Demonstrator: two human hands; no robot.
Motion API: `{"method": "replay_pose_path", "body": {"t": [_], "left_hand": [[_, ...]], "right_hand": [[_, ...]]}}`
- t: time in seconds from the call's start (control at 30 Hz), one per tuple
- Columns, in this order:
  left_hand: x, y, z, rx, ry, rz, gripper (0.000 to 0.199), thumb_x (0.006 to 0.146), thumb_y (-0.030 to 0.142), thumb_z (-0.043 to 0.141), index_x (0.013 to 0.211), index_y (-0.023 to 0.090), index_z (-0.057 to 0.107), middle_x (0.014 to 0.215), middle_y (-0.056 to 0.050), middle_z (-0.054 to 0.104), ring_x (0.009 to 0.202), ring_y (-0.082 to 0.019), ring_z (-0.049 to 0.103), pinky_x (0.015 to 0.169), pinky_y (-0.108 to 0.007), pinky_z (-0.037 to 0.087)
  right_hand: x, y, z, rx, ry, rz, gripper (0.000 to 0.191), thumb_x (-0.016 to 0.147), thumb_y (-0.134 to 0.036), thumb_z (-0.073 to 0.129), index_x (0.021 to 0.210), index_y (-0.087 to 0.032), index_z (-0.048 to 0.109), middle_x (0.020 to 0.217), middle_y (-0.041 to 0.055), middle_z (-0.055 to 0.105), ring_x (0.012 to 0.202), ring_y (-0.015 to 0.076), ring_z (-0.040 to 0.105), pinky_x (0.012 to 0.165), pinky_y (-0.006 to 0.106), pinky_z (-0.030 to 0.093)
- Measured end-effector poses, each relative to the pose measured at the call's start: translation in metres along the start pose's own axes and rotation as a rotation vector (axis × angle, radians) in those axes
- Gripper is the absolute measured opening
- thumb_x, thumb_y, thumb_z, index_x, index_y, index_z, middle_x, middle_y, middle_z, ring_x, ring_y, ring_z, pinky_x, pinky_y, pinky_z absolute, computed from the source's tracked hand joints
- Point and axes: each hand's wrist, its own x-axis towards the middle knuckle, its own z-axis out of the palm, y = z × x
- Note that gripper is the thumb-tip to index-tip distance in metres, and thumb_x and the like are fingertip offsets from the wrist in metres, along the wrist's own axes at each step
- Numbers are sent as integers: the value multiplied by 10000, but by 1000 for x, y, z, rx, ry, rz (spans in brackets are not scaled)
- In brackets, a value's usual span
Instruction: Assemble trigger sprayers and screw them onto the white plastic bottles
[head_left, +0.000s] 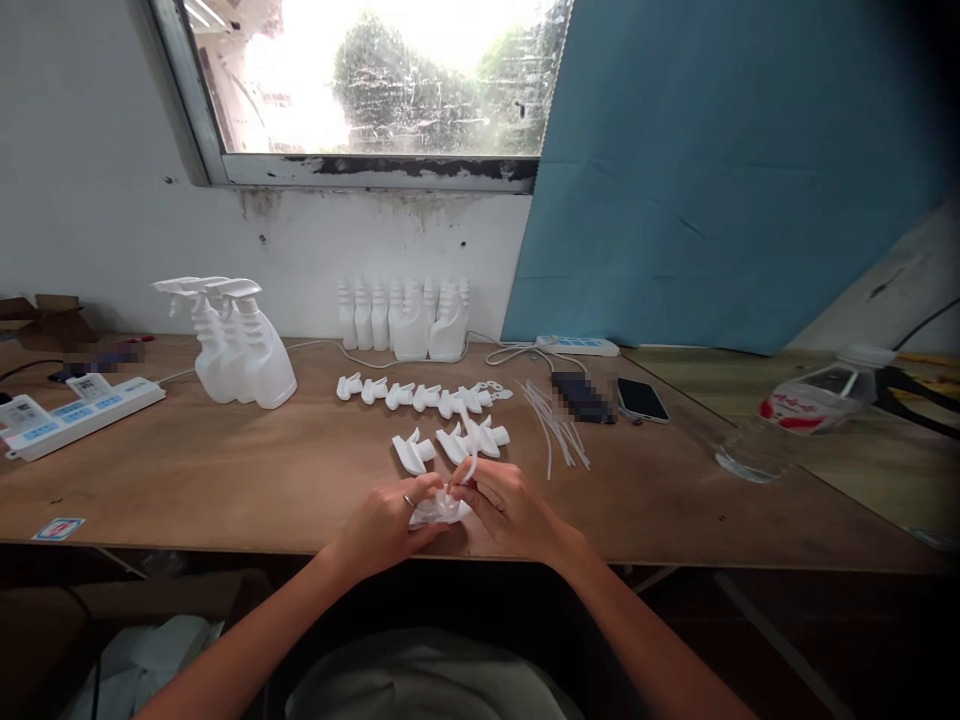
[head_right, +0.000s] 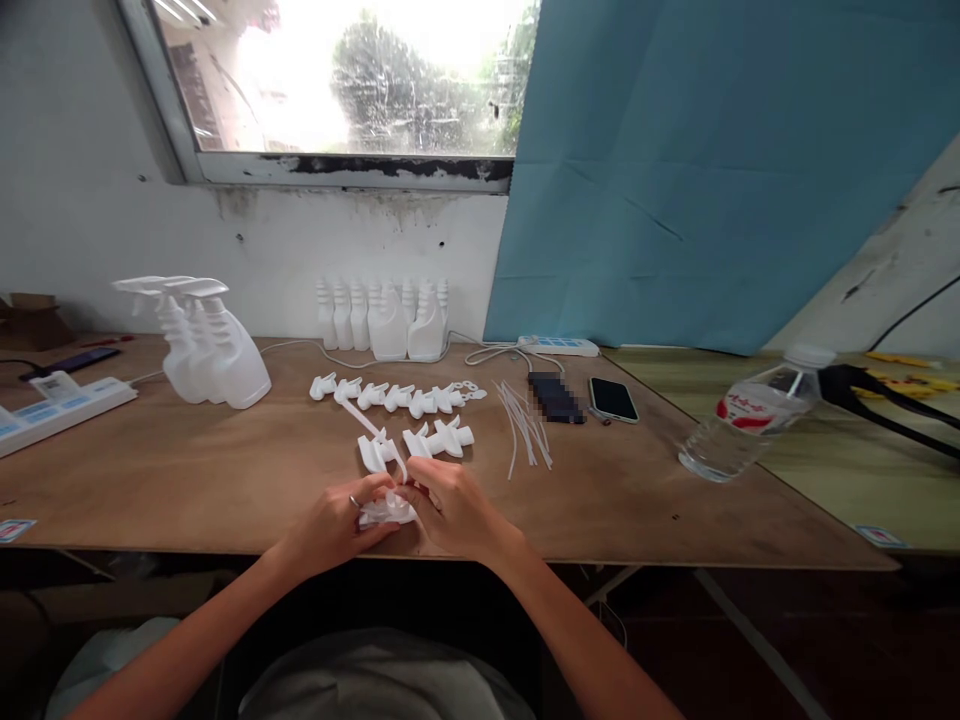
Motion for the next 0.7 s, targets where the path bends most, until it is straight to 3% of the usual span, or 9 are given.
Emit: {"method": "replay_pose_path", "body": {"t": [0.17, 0.43, 0.7], "left_hand": [[0, -2, 2, 7, 14, 1, 440, 886, 356, 610, 1275, 211, 468, 1066, -64, 725, 933, -203, 709, 815, -288, 554], [0, -4, 2, 22, -17, -11, 484, 891, 395, 609, 1322, 225, 469, 1065, -57, 723, 905, -200, 710, 799, -277, 544], [2, 0, 2, 54, -43, -35, 440, 885, 399, 611, 1258, 186, 518, 976, -68, 731, 827, -209, 708, 762, -284, 533]], "right_hand": [[5, 2, 4, 5, 49, -16, 227, 990, -282, 436, 807, -198, 542, 773, 24, 552, 707, 144, 519, 652, 256, 422], [6, 15, 16, 123, 14, 78, 295, 993, -364, 417, 769, -192, 501, 655, -24, 481, 548, 108, 395, 532, 241, 339], [4, 20, 24, 44, -14, -1, 316, 979, -303, 432, 683, -195, 439, 610, -38, 411, 555, 106, 373, 544, 240, 308]]}}
